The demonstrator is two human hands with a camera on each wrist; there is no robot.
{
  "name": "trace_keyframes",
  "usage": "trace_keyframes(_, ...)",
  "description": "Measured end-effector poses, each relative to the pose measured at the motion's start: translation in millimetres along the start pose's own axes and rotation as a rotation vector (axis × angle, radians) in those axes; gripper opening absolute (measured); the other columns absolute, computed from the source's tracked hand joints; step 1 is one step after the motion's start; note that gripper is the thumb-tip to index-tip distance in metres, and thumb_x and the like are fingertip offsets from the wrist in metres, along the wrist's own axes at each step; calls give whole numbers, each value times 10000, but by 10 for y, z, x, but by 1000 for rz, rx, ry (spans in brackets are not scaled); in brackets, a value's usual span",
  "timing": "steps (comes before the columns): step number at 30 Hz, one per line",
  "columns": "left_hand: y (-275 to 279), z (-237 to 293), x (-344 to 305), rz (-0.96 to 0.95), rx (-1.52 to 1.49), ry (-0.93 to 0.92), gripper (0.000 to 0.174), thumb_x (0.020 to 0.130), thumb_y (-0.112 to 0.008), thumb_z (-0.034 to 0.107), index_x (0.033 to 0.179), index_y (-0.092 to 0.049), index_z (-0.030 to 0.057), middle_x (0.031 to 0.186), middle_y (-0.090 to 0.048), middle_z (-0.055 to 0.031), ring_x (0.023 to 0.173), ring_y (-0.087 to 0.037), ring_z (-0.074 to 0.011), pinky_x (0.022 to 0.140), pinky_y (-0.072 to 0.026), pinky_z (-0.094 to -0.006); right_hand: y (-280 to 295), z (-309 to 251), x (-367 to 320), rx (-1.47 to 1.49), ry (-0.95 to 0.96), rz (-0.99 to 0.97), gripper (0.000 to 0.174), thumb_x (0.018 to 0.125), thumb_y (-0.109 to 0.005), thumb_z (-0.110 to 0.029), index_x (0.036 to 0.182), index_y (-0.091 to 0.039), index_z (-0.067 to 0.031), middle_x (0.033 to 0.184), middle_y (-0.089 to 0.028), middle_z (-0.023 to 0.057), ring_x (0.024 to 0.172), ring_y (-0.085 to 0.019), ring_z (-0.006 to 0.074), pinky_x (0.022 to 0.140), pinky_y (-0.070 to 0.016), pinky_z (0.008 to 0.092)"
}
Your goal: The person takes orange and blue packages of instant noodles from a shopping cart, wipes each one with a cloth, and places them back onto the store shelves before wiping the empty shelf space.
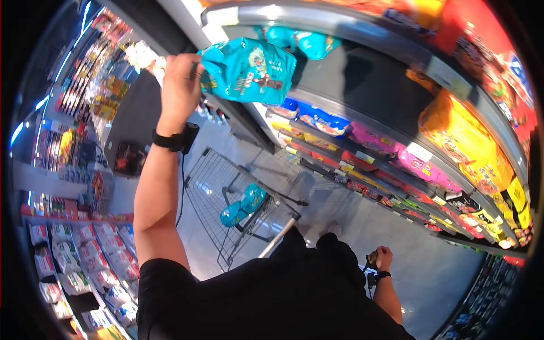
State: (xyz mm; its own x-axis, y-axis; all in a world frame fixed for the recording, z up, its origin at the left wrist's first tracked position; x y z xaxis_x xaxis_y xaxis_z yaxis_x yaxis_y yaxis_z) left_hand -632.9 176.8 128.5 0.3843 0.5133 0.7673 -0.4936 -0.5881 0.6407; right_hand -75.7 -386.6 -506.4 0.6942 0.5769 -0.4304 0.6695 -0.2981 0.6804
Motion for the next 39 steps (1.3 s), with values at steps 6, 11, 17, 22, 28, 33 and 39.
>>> trace_keyframes(6, 660, -465, -738, -177, -133, 287, 156, 976, -783, 96, 1109, -727, 37, 945, -657, -121, 845, -651, -285, 718, -524, -375, -301, -475, 150, -188, 61, -125, 372, 941, -744, -332, 1095, -788, 4, 999, -814, 177, 951, -784, 315, 898, -594, 410)
trace_keyframes(11, 759, -486, -1793, -397, -43, 206, 148, 890, -799, 66, 1015, -724, 42, 891, -689, -111, 889, -623, -347, 792, -501, -462, -702, -1286, 249, -131, 145, -196, 325, 942, -751, -271, 1096, -794, 12, 990, -813, 157, 941, -781, 272, 879, -594, 389)
trace_keyframes(17, -58, -784, -3957, -782, -51, 350, 114, 879, -767, 118, 989, -740, 130, 896, -699, -40, 929, -637, -283, 845, -521, -447, -1205, -2085, 259, -151, 324, -257, 310, 962, -761, -270, 1124, -782, -7, 1002, -808, 129, 966, -773, 242, 903, -588, 370)
trace_keyframes(22, -800, -1333, -5406, -885, 36, 536, 72, 973, -719, 210, 983, -750, 146, 948, -744, -54, 1018, -683, -287, 871, -542, -458, -1303, -2518, -38, -227, 356, -306, 294, 974, -764, -247, 1147, -779, -10, 1035, -803, 132, 994, -767, 238, 925, -588, 372)
trace_keyframes(28, -1336, -1499, -6715, -1141, 165, 745, 107, 991, -703, 250, 998, -782, 178, 982, -789, -67, 1089, -706, -303, 902, -557, -475, -1050, -2447, -330, -335, 262, -263, 295, 976, -765, -237, 1159, -777, -6, 1075, -806, 139, 1018, -768, 248, 944, -590, 375)
trace_keyframes(33, -1481, -1378, -7257, -1204, 246, 847, 182, 983, -681, 209, 1098, -821, 228, 1074, -812, -45, 1177, -682, -293, 923, -547, -499, -774, -2199, -568, -383, 162, -233, 293, 969, -760, -246, 1139, -783, -8, 1053, -807, 150, 1007, -772, 257, 935, -590, 379)
trace_keyframes(39, -1350, -1654, -7302, -914, 52, 1226, 250, 952, -709, 222, 1158, -814, 128, 1191, -792, -166, 1173, -717, -376, 995, -576, -522, -762, -2067, -674, -365, 106, -218, 310, 951, -762, -261, 1137, -785, -14, 1026, -807, 142, 999, -771, 256, 931, -587, 380)
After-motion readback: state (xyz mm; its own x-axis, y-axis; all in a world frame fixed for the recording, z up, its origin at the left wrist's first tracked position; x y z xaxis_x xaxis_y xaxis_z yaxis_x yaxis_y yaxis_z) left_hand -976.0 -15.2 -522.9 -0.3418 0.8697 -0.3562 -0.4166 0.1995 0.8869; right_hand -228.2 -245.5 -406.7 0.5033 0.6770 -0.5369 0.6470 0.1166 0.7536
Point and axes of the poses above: each hand's wrist, its own x-axis towards the middle knuckle, its own y-axis out of the back of the hand, z = x × y, the point moved 9 cm from there along x, towards the middle knuckle
